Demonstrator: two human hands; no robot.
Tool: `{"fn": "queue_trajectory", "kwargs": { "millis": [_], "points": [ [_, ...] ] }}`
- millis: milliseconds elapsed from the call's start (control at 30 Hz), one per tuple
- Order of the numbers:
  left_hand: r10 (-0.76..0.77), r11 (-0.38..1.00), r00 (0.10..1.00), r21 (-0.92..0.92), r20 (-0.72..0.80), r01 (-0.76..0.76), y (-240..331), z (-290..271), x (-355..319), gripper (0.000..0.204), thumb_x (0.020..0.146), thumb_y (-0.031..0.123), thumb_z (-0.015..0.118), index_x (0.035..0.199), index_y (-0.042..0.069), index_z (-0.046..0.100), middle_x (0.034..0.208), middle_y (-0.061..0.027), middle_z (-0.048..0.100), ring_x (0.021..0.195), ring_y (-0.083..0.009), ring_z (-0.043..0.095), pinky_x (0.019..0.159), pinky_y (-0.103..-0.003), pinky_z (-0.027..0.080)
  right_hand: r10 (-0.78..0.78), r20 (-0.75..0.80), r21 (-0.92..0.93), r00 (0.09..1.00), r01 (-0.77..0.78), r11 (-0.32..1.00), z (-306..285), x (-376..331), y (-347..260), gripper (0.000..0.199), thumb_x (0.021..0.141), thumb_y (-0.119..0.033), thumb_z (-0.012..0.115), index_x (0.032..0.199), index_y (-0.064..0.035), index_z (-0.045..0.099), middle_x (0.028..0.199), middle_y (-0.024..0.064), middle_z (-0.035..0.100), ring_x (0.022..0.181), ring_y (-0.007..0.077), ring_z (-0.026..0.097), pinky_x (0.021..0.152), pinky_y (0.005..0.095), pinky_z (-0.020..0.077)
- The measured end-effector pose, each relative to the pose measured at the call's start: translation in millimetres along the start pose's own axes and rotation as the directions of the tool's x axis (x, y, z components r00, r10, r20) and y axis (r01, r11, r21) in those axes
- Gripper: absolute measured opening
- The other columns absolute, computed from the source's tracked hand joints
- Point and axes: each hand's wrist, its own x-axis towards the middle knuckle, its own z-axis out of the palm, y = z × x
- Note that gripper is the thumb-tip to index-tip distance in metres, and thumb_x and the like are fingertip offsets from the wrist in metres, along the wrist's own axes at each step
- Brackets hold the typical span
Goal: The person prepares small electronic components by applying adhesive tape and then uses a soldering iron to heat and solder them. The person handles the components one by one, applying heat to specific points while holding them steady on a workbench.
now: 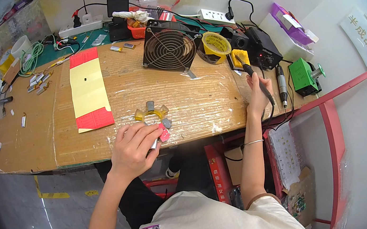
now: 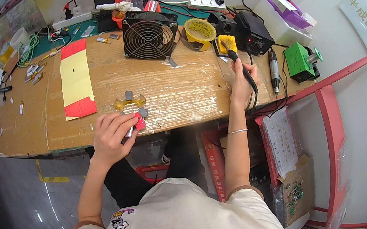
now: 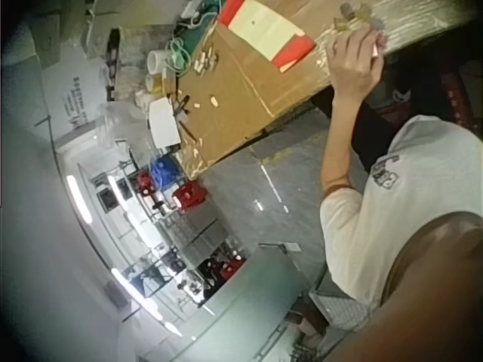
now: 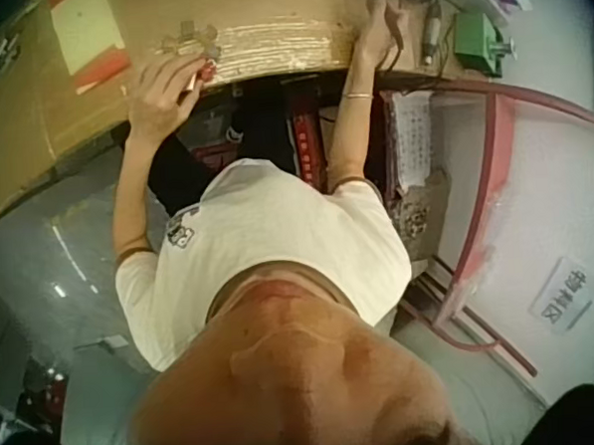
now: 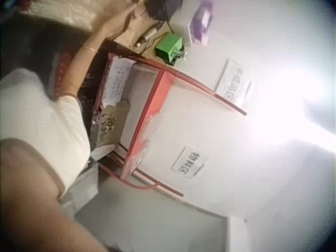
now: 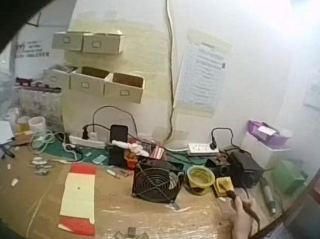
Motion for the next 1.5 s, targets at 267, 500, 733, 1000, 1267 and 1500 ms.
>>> {"fn": "queue_trajectory", "kwargs": {
  "millis": [267, 500, 733, 1000, 1267, 1500],
  "points": [
    [0.002, 1.0, 1.0, 0.001, 0.003, -0.002, 0, 0, 0, 0.034, 0.065, 0.01, 0.072, 0.098, 0.011, 0.064, 0.102, -0.0008, 0.064, 0.091, -0.0198, 0.056, 0.085, -0.035, 0.039, -0.134, 0.029, -0.246, 0.991, 0.137, 0.96, -3, -11, 2, 0.014, 0.081, -0.007, 0.068, 0.079, 0.0013, 0.057, 0.07, 0.0024, 0.059, 0.062, 0.0061, 0.051, 0.056, 0.0213, 0.0406],
    [0.005, 1.0, 1.0, -0.004, 0.005, -0.005, 0, -1, 0, 0.034, 0.065, 0.01, 0.072, 0.098, 0.011, 0.064, 0.102, -0.001, 0.064, 0.091, -0.02, 0.056, 0.084, -0.035, 0.039, -0.175, 0.086, -0.375, 0.981, 0.194, 0.906, -10, -23, -7, 0.013, 0.081, -0.007, 0.068, 0.082, 0.0021, 0.059, 0.069, 0.0009, 0.057, 0.062, 0.0048, 0.048, 0.055, 0.0211, 0.0389],
    [0.006, 1.0, 1.0, -0.006, -0.004, -0.006, 0, 0, 1, 0.034, 0.065, 0.01, 0.072, 0.098, 0.01, 0.065, 0.102, -0.0012, 0.064, 0.09, -0.0203, 0.056, 0.083, -0.035, 0.04, -0.137, 0.032, -0.321, 0.99, 0.14, 0.937, -14, -29, -13, 0.012, 0.082, -0.005, 0.068, 0.084, 0.0014, 0.059, 0.078, 0.0035, 0.059, 0.072, 0.0077, 0.052, 0.064, 0.0226, 0.0424],
    [0.015, 1.0, 1.0, 0.003, 0.004, -0.015, 0, 0, 1, 0.032, 0.067, 0.01, 0.07, 0.098, 0.01, 0.064, 0.101, 0.0002, 0.062, 0.093, -0.0177, 0.055, 0.085, -0.034, 0.039, -0.406, 0.269, -0.354, 0.873, 0.482, 0.802, -5, -13, -22, 0.011, 0.077, 0.002, 0.067, 0.085, 0.0005, 0.06, 0.092, 0.011, 0.065, 0.084, 0.019, 0.061, 0.075, 0.0279, 0.0476],
    [0.007, 1.0, 1.0, -0.004, 0.0, -0.007, 0, 0, 1, 0.035, 0.063, 0.009, 0.073, 0.097, 0.01, 0.066, 0.101, -0.001, 0.064, 0.091, -0.0212, 0.057, 0.083, -0.035, 0.04, -0.365, 0.502, -0.502, 0.784, 0.608, 0.615, -4, -21, -24, 0.008, 0.076, 0.001, 0.066, 0.081, -0.0002, 0.061, 0.097, 0.0125, 0.065, 0.091, 0.0296, 0.063, 0.077, 0.0344, 0.0491],
    [0.014, 1.0, 1.0, 0.006, 0.003, -0.014, -1, 0, 1, 0.034, 0.064, 0.009, 0.07, 0.098, 0.01, 0.064, 0.101, -0.0001, 0.063, 0.092, -0.0195, 0.056, 0.085, -0.035, 0.04, -0.309, 0.506, -0.506, 0.806, 0.567, 0.651, -18, -27, -23, 0.011, 0.075, 0.004, 0.067, 0.083, 0.0001, 0.06, 0.1, 0.0142, 0.065, 0.097, 0.0276, 0.062, 0.083, 0.0328, 0.048]
  ]
}}
